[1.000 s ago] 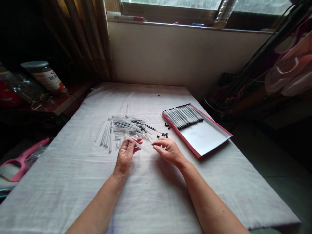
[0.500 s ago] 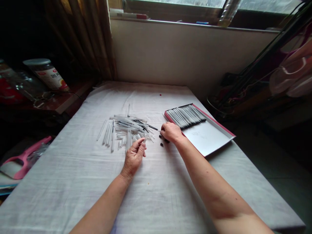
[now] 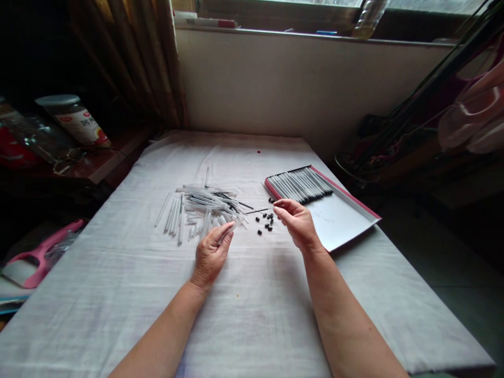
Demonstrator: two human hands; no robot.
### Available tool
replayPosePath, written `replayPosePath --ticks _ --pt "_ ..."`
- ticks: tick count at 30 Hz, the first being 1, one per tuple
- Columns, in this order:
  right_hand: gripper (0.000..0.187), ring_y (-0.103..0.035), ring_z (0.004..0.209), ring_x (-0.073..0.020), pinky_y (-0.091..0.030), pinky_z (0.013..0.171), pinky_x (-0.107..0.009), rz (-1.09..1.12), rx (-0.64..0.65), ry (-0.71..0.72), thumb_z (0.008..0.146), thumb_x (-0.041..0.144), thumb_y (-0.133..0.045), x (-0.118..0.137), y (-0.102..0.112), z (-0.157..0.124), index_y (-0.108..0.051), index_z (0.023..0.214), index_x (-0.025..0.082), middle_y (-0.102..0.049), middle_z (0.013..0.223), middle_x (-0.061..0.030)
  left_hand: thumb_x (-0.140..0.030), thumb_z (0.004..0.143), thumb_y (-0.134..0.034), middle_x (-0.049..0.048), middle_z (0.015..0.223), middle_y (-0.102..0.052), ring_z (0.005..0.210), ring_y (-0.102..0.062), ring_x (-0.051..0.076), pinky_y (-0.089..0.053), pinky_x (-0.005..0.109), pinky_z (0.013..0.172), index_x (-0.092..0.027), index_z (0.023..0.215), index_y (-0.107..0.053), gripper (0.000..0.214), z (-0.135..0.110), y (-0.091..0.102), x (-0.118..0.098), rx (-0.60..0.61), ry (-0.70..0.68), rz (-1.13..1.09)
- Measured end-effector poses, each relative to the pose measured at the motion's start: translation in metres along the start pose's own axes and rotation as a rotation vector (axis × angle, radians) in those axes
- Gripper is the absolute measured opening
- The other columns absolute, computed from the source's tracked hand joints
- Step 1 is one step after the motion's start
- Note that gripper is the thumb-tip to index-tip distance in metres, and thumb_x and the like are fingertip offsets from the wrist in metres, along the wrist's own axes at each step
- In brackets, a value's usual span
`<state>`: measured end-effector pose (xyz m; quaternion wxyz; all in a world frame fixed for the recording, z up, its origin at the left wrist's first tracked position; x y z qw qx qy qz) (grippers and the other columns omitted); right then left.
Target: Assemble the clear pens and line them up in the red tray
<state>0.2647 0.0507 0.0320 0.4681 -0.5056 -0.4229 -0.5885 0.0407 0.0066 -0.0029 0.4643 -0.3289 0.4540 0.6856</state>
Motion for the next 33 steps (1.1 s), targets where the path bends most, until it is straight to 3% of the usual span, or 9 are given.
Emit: replayPosePath --ticks 3,6,13,21,27,33 --pt "0.029 -0.049 0.051 -0.0087 -0.032 0.044 -0.021 0.214 -0.055 -0.084 0.065 0.042 -0.073 0.000 0.002 -0.006 -0.068 0.081 0.018 -0.062 0.063 0.0007 -0.028 0.088 -0.057 0.0065 0.093 -0.071 0.086 -0.065 0.016 -0.051 0.025 0.078 -0.019 0.109 -0.070 0.027 0.001 0.001 0.000 0.002 -0.042 0.084" --pt "0.031 -0.049 0.051 -0.0082 -0.031 0.043 -0.020 0.277 -0.093 -0.063 0.068 0.047 -0.072 0.001 0.004 -0.010 -0.068 0.079 0.018 -0.062 0.064 0.0001 -0.028 0.089 -0.056 0.0064 0.095 -0.071 0.088 -0.066 0.016 -0.051 0.025 0.080 -0.020 0.110 -0.070 0.027 0.001 0.001 0.001 0.010 -0.061 0.135" --pt "0.032 -0.049 0.050 -0.0075 -0.031 0.042 -0.019 0.301 -0.097 -0.045 0.066 0.047 -0.076 0.002 0.006 -0.011 -0.069 0.077 0.018 -0.062 0.062 0.0006 -0.028 0.089 -0.056 0.0071 0.094 -0.071 0.087 -0.067 0.017 -0.052 0.026 0.079 -0.019 0.108 -0.070 0.026 0.001 0.002 -0.001 0.027 -0.088 0.173" --pt "0.033 -0.050 0.051 -0.0093 -0.034 0.043 -0.022 0.158 -0.048 -0.015 0.070 0.050 -0.071 0.000 0.004 -0.013 -0.070 0.078 0.018 -0.062 0.063 -0.0006 -0.026 0.089 -0.055 0.0053 0.093 -0.071 0.084 -0.066 0.015 -0.052 0.025 0.077 -0.021 0.109 -0.070 0.026 -0.003 0.000 -0.005 0.061 -0.124 0.239" --pt "0.030 -0.055 0.058 -0.0125 -0.045 0.052 -0.026 -0.007 0.190 -0.029 0.072 0.046 -0.070 -0.001 -0.010 -0.021 -0.076 0.081 0.018 -0.069 0.071 -0.0046 -0.028 0.089 -0.056 0.0062 0.098 -0.074 0.090 -0.068 0.019 -0.052 0.029 0.080 -0.022 0.107 -0.070 0.024 -0.006 -0.003 -0.008 0.122 -0.130 0.280" --pt "0.032 -0.056 0.059 -0.0120 -0.047 0.056 -0.026 -0.084 0.375 0.057 0.079 0.043 -0.063 -0.010 -0.032 -0.032 -0.077 0.094 0.019 -0.069 0.073 -0.0045 -0.029 0.087 -0.059 0.0043 0.089 -0.074 0.081 -0.069 0.018 -0.053 0.027 0.074 -0.021 0.099 -0.068 0.017 -0.007 -0.003 -0.008 0.107 -0.049 0.256"
Point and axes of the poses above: each hand's wrist, its own z-axis towards the middle knuckle, its own y-axis out of the back of the hand, x = y × z, the point moved 2 cm from there along z, towards the middle knuckle
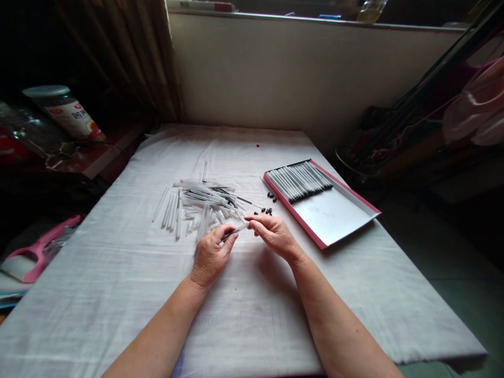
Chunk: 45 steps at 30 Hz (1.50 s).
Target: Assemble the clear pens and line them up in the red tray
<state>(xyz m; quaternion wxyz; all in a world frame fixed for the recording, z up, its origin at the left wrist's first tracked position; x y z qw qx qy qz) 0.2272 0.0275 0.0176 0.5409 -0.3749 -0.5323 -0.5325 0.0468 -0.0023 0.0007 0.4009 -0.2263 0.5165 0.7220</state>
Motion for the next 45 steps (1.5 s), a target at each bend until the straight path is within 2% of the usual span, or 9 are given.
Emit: replayPosePath --ticks 8,14,19,26,31,35,39,42,45 --pt "0.031 -0.056 0.055 -0.0118 -0.047 0.054 -0.025 -0.017 0.026 0.015 0.085 0.042 -0.054 -0.002 -0.013 -0.003 -0.073 0.088 0.017 -0.069 0.072 -0.0045 -0.031 0.087 -0.059 0.0049 0.088 -0.073 0.078 -0.068 0.017 -0.053 0.026 0.073 -0.019 0.097 -0.067 0.018 0.000 0.001 -0.001 -0.011 0.006 -0.021" --pt "0.021 -0.060 0.064 -0.0139 -0.048 0.065 -0.026 -0.278 0.059 0.126 0.088 0.035 -0.052 0.005 -0.015 -0.007 -0.069 0.091 0.021 -0.070 0.074 -0.0032 -0.031 0.087 -0.059 0.0051 0.089 -0.074 0.080 -0.068 0.017 -0.053 0.027 0.074 -0.020 0.098 -0.068 0.018 0.001 0.000 0.000 0.015 0.000 -0.042" --pt "0.026 -0.057 0.056 -0.0125 -0.047 0.057 -0.026 -0.159 -0.050 0.075 0.089 0.040 -0.052 0.002 0.002 -0.004 -0.066 0.092 0.019 -0.069 0.072 -0.0039 -0.030 0.088 -0.056 0.0072 0.099 -0.074 0.089 -0.069 0.019 -0.053 0.029 0.081 -0.021 0.107 -0.068 0.024 0.001 0.001 0.001 0.051 -0.020 -0.065" --pt "0.037 -0.058 0.056 -0.0127 -0.049 0.055 -0.027 -0.039 -0.124 -0.011 0.084 0.047 -0.057 -0.007 0.030 0.002 -0.067 0.101 0.016 -0.071 0.074 -0.0048 -0.034 0.086 -0.055 0.0043 0.073 -0.072 0.058 -0.064 0.014 -0.052 0.024 0.057 -0.017 0.100 -0.070 0.027 0.003 0.001 0.007 0.045 0.128 -0.197" --pt "0.021 -0.063 0.071 -0.0164 -0.049 0.067 -0.029 -0.459 -0.087 0.023 0.083 0.035 -0.060 -0.013 0.031 -0.003 -0.072 0.091 0.020 -0.072 0.083 -0.0052 -0.037 0.083 -0.059 0.0049 0.074 -0.073 0.055 -0.062 0.012 -0.050 0.022 0.052 -0.015 0.100 -0.071 0.031 0.004 0.002 0.010 0.012 0.219 -0.259" --pt "0.021 -0.064 0.073 -0.0174 -0.047 0.067 -0.028 -0.923 0.029 -0.016 0.086 0.030 -0.058 -0.007 0.013 -0.006 -0.072 0.101 0.026 -0.070 0.098 -0.0058 -0.036 0.082 -0.060 0.0061 0.080 -0.074 0.058 -0.062 0.012 -0.051 0.021 0.054 -0.016 0.099 -0.074 0.029 0.004 0.004 0.009 -0.001 0.188 -0.249" --pt "0.022 -0.065 0.082 -0.0198 -0.047 0.069 -0.027 -1.117 0.073 -0.109 0.090 0.027 -0.051 -0.003 0.003 -0.005 -0.070 0.099 0.025 -0.068 0.104 -0.0081 -0.034 0.082 -0.061 0.0062 0.085 -0.074 0.058 -0.062 0.012 -0.052 0.022 0.057 -0.017 0.100 -0.074 0.027 0.004 0.005 0.009 -0.012 0.181 -0.226" --pt "0.022 -0.064 0.087 -0.0211 -0.048 0.074 -0.028 -1.038 0.054 -0.102 0.089 0.022 -0.050 -0.006 0.008 -0.004 -0.068 0.101 0.022 -0.068 0.103 -0.0099 -0.034 0.082 -0.062 0.0059 0.085 -0.074 0.058 -0.062 0.012 -0.052 0.022 0.056 -0.018 0.100 -0.075 0.027 0.004 0.005 0.010 -0.015 0.184 -0.224" --pt "0.023 -0.064 0.089 -0.0206 -0.048 0.079 -0.030 -0.730 -0.062 -0.045 0.087 0.020 -0.050 -0.012 0.021 -0.003 -0.069 0.100 0.020 -0.069 0.100 -0.0097 -0.034 0.082 -0.062 0.0060 0.085 -0.074 0.056 -0.062 0.011 -0.052 0.021 0.055 -0.018 0.101 -0.074 0.028 0.004 0.005 0.011 -0.009 0.197 -0.227"
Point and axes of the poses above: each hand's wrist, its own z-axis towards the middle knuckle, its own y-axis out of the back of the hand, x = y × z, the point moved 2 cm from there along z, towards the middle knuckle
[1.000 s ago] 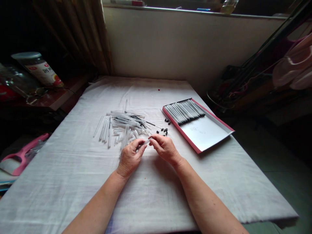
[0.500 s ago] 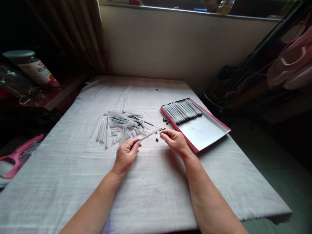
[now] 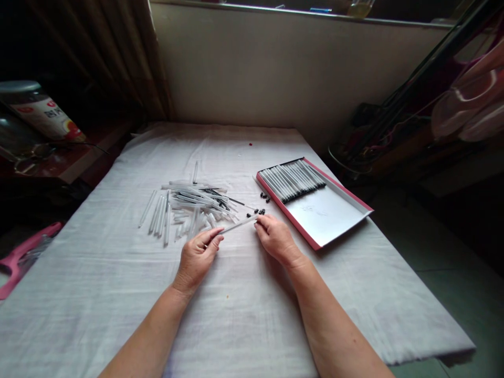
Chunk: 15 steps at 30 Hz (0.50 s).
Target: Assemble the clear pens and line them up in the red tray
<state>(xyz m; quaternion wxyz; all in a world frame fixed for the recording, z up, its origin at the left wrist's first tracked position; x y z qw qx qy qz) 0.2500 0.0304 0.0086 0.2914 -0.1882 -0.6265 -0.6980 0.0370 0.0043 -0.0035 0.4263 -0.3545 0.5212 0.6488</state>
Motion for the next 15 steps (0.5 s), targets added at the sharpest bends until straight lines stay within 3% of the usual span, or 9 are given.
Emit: replayPosePath --ticks 3,5,8,11,15 --pt "0.021 -0.062 0.071 -0.0168 -0.048 0.066 -0.029 0.444 -0.075 -0.144 0.083 0.029 -0.056 -0.013 0.005 0.003 -0.070 0.093 0.018 -0.069 0.083 -0.0065 -0.035 0.083 -0.060 0.0065 0.085 -0.074 0.057 -0.063 0.012 -0.052 0.022 0.056 -0.017 0.102 -0.074 0.030 0.000 0.000 0.000 0.008 0.006 0.006" --pt "0.024 -0.056 0.056 -0.0126 -0.042 0.052 -0.025 0.734 -0.074 -0.286 0.077 0.038 -0.063 -0.017 0.006 0.005 -0.068 0.087 0.017 -0.067 0.073 -0.0033 -0.035 0.083 -0.060 0.0067 0.085 -0.073 0.057 -0.064 0.012 -0.052 0.022 0.056 -0.017 0.103 -0.074 0.031 0.000 0.000 0.000 0.017 0.007 0.005" --pt "0.033 -0.052 0.051 -0.0090 -0.034 0.045 -0.021 1.046 -0.062 -0.441 0.063 0.043 -0.074 -0.014 0.007 0.006 -0.066 0.082 0.017 -0.067 0.071 -0.0020 -0.036 0.083 -0.060 0.0071 0.085 -0.073 0.058 -0.065 0.012 -0.053 0.022 0.056 -0.017 0.103 -0.074 0.031 -0.001 0.000 0.000 0.025 0.008 0.001" --pt "0.035 -0.053 0.053 -0.0080 -0.032 0.045 -0.019 1.150 -0.017 -0.499 0.056 0.038 -0.080 -0.008 0.009 0.004 -0.068 0.082 0.017 -0.069 0.073 -0.0025 -0.035 0.083 -0.061 0.0074 0.087 -0.074 0.058 -0.064 0.012 -0.053 0.022 0.056 -0.017 0.103 -0.074 0.030 -0.001 0.000 0.000 0.025 0.012 0.005" --pt "0.033 -0.052 0.053 -0.0071 -0.030 0.045 -0.019 1.142 0.029 -0.469 0.057 0.035 -0.080 -0.006 0.009 0.003 -0.070 0.082 0.017 -0.069 0.073 -0.0023 -0.035 0.083 -0.060 0.0069 0.086 -0.073 0.057 -0.064 0.012 -0.052 0.022 0.055 -0.017 0.102 -0.074 0.030 -0.001 0.000 -0.001 0.022 0.003 0.016"
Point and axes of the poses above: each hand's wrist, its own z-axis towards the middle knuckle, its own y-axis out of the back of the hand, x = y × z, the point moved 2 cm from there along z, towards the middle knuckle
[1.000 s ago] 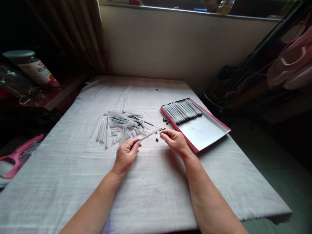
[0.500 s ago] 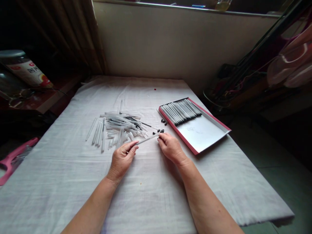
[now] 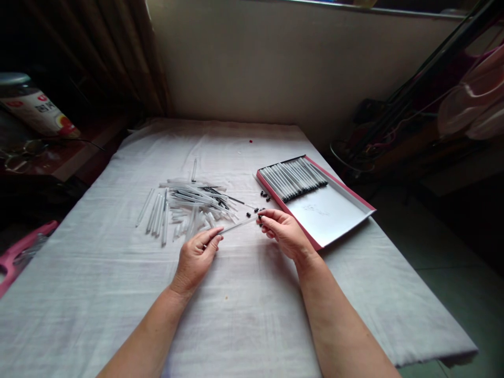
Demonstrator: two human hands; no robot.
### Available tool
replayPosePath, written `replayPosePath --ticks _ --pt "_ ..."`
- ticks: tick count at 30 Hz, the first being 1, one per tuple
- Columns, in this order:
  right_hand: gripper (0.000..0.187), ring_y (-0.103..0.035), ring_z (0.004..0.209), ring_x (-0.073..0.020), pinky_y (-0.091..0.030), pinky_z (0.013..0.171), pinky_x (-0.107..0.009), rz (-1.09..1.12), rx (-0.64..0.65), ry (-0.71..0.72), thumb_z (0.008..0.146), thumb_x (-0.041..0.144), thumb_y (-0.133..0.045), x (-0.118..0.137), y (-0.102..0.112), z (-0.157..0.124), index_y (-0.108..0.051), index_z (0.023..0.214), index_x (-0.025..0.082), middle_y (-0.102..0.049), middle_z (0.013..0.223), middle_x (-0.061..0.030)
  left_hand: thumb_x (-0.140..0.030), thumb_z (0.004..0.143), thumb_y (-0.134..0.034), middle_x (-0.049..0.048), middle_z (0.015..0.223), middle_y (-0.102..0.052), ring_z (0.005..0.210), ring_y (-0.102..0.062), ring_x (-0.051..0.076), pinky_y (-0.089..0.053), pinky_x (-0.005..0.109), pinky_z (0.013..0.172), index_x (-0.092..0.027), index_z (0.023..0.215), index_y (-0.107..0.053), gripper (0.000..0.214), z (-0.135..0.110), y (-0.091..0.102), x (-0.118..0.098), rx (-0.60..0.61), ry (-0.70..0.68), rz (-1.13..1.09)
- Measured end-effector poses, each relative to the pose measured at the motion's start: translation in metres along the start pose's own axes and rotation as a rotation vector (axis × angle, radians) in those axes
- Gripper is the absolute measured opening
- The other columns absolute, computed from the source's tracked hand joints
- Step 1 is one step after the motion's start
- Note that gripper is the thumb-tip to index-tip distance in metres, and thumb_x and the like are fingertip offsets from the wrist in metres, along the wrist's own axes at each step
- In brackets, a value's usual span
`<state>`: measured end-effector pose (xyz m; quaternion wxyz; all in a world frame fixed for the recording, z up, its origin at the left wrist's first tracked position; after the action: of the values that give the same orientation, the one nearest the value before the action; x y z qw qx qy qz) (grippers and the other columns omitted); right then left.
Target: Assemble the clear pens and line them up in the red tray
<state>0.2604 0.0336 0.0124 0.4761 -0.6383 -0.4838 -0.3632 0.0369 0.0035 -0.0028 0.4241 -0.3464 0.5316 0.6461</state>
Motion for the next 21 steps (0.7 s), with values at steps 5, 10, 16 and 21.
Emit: replayPosePath --ticks 5,10,16,21 --pt "0.031 -0.051 0.054 -0.0080 -0.030 0.047 -0.021 -0.052 0.017 0.029 0.060 0.036 -0.079 -0.0018 0.0024 0.0006 -0.071 0.085 0.018 -0.070 0.075 -0.0029 -0.034 0.084 -0.059 0.0065 0.086 -0.073 0.058 -0.063 0.012 -0.052 0.022 0.057 -0.017 0.103 -0.074 0.029 0.0004 0.0000 -0.0007 0.015 -0.011 0.027" --pt "0.031 -0.051 0.055 -0.0088 -0.031 0.047 -0.021 -0.090 0.019 0.040 0.061 0.036 -0.078 -0.0014 0.0037 0.0005 -0.071 0.086 0.018 -0.070 0.075 -0.0031 -0.035 0.084 -0.059 0.0071 0.087 -0.073 0.058 -0.063 0.012 -0.052 0.022 0.058 -0.017 0.104 -0.073 0.031 0.0000 -0.0002 0.0009 0.025 -0.004 0.026" --pt "0.031 -0.051 0.054 -0.0086 -0.031 0.046 -0.020 -0.105 0.008 0.049 0.062 0.036 -0.077 -0.0013 0.0037 0.0009 -0.071 0.085 0.018 -0.069 0.075 -0.0033 -0.035 0.084 -0.059 0.0076 0.090 -0.074 0.061 -0.064 0.013 -0.053 0.023 0.059 -0.017 0.104 -0.073 0.031 -0.0004 -0.0008 0.0015 0.024 -0.009 0.033" --pt "0.030 -0.053 0.055 -0.0099 -0.033 0.046 -0.021 -0.174 0.032 0.072 0.064 0.037 -0.075 0.0026 0.0025 -0.0011 -0.071 0.087 0.018 -0.070 0.075 -0.0040 -0.034 0.085 -0.058 0.0084 0.091 -0.074 0.073 -0.068 0.016 -0.055 0.025 0.065 -0.017 0.103 -0.074 0.030 -0.0005 0.0001 0.0027 0.025 -0.027 0.059"
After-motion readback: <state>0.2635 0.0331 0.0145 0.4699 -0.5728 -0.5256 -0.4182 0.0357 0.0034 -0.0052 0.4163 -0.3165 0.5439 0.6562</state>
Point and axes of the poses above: each hand's wrist, its own z-axis towards the middle knuckle, its own y-axis out of the back of the hand, x = y × z, the point moved 2 cm from there along z, towards the middle knuckle
